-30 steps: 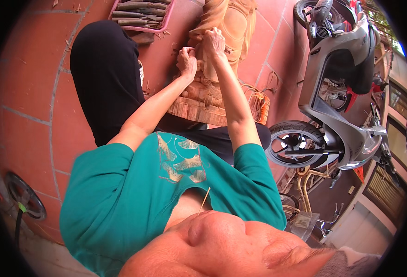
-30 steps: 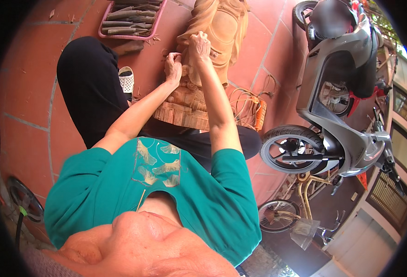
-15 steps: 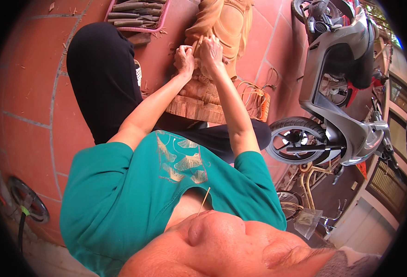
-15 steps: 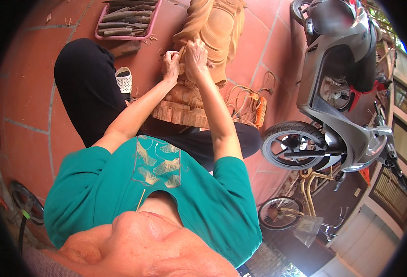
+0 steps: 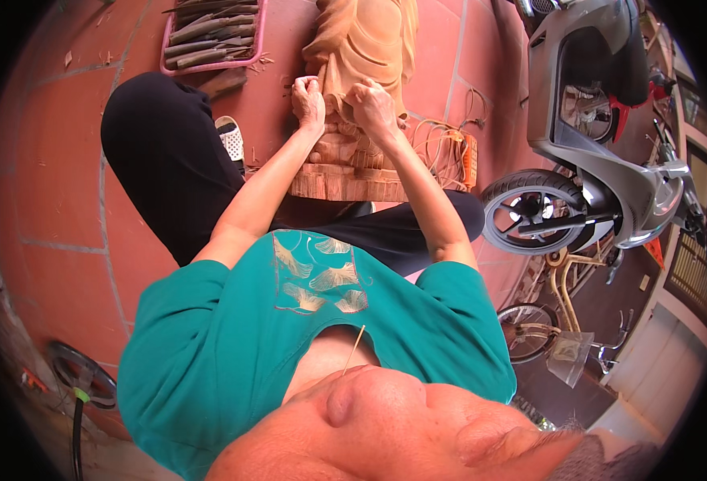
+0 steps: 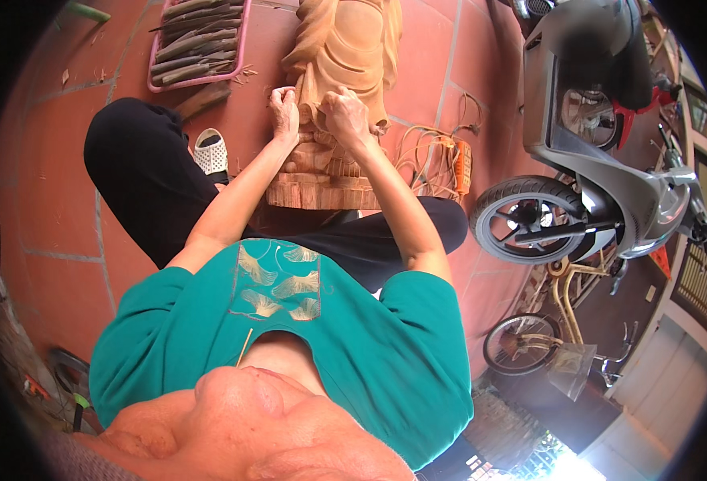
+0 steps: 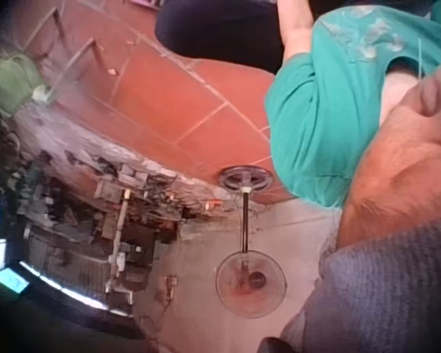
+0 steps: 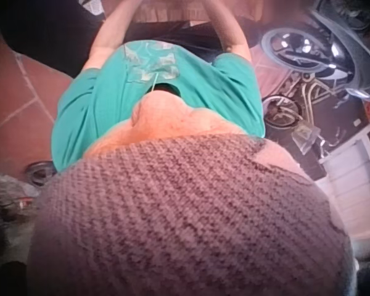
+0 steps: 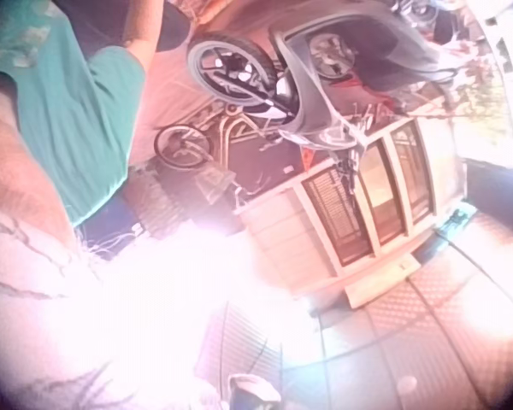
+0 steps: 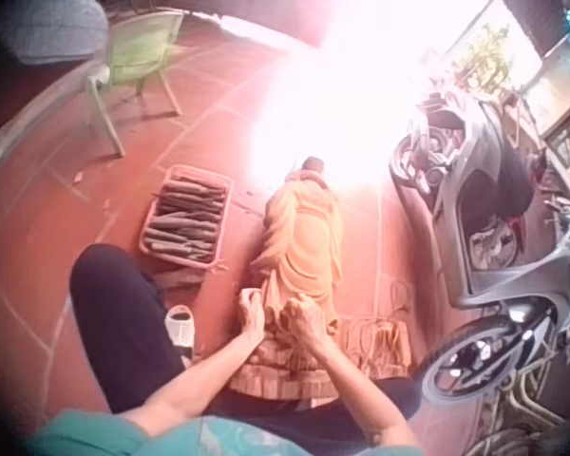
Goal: The person sits on the floor and uses small carving tools to shape and smooth the surface of a wooden sculpture. They repeatedly scrape and refine the curved surfaces of the piece, removing wood shavings and adjusting hand positions to access different areas.
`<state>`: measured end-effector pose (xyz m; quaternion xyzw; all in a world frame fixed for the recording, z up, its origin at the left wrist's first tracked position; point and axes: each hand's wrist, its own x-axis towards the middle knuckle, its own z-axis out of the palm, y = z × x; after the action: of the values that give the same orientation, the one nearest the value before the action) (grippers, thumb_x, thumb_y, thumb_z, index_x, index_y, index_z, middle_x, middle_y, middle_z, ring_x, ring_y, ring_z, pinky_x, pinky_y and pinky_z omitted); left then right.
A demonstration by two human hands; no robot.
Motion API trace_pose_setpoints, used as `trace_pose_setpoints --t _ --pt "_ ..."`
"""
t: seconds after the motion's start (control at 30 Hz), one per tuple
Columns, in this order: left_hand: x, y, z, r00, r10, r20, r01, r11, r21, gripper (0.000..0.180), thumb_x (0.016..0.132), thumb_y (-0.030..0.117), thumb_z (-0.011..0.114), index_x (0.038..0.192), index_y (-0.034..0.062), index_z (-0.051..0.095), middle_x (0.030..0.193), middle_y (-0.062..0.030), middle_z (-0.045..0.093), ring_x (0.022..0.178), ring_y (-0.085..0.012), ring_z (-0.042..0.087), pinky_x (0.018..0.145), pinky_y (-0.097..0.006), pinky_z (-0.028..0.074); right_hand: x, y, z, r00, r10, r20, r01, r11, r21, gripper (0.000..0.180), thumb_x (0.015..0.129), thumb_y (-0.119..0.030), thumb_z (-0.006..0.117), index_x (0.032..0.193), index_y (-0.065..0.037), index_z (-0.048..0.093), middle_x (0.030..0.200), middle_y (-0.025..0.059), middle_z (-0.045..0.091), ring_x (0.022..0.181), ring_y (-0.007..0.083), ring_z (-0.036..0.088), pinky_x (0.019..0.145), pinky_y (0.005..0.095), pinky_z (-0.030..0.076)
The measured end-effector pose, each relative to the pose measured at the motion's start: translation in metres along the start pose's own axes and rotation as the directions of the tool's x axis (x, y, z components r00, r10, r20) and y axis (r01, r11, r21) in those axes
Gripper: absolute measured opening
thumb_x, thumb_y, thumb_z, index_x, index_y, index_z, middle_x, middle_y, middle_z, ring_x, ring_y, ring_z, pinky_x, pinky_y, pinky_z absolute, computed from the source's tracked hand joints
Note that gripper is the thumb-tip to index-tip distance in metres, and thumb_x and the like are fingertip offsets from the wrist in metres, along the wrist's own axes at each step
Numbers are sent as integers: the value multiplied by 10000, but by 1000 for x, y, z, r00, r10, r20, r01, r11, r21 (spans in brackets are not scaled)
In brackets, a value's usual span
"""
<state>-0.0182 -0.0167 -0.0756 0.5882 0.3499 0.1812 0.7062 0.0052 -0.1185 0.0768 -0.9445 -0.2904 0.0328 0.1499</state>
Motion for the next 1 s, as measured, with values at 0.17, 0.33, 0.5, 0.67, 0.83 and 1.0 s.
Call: trace_pose_setpoints --t 0.17,0.33,0.5,0.67,0.83,1.0 --pt "-6 14 -2 1000 -22 1 22 1000 11 129 961 117 508 992 22 589 933 -37 572 848 -146 513 799 -285 436 -25 -5 -26 997 76 -2 -75 996 42 114 844 -203 639 898 -138 715 902 93 631 866 289 627 748 392 501" --pt "-2 22 -4 1000 0 -6 0 998 66 160 953 156 534 1000 19 603 954 -64 591 857 -175 537 802 -314 447 -49 -19 -29 984 168 -56 -165 985 59 109 844 -201 653 914 -158 725 851 74 612 845 269 626 724 390 497" --pt "-10 47 -3 983 174 66 -186 917 352 262 933 359 537 990 120 628 1057 -112 613 1012 -327 546 891 -494 411 -49 -3 -21 962 209 -178 -197 977 81 92 830 -187 671 896 -154 725 843 66 608 836 265 622 704 389 490" --pt "-11 44 4 971 227 75 -238 892 385 293 928 388 538 1014 122 627 1102 -135 594 1042 -348 522 913 -479 403 -12 15 -6 928 159 -336 -125 985 121 58 794 -132 693 848 -142 715 831 78 604 847 279 613 712 398 485" --pt "-7 43 4 974 225 41 -222 888 404 269 931 363 533 1015 126 629 1094 -132 602 1043 -341 529 912 -483 404 -37 4 -13 946 258 -198 -237 964 124 48 792 -154 697 828 -128 717 854 59 618 857 269 621 716 401 486" --pt "-4 47 7 990 138 -29 -114 901 419 244 920 347 539 1016 146 639 1099 -107 614 1049 -329 539 907 -470 417 -64 2 -29 953 286 -101 -254 935 248 63 786 -148 706 839 -125 733 811 68 609 756 254 631 657 365 473"
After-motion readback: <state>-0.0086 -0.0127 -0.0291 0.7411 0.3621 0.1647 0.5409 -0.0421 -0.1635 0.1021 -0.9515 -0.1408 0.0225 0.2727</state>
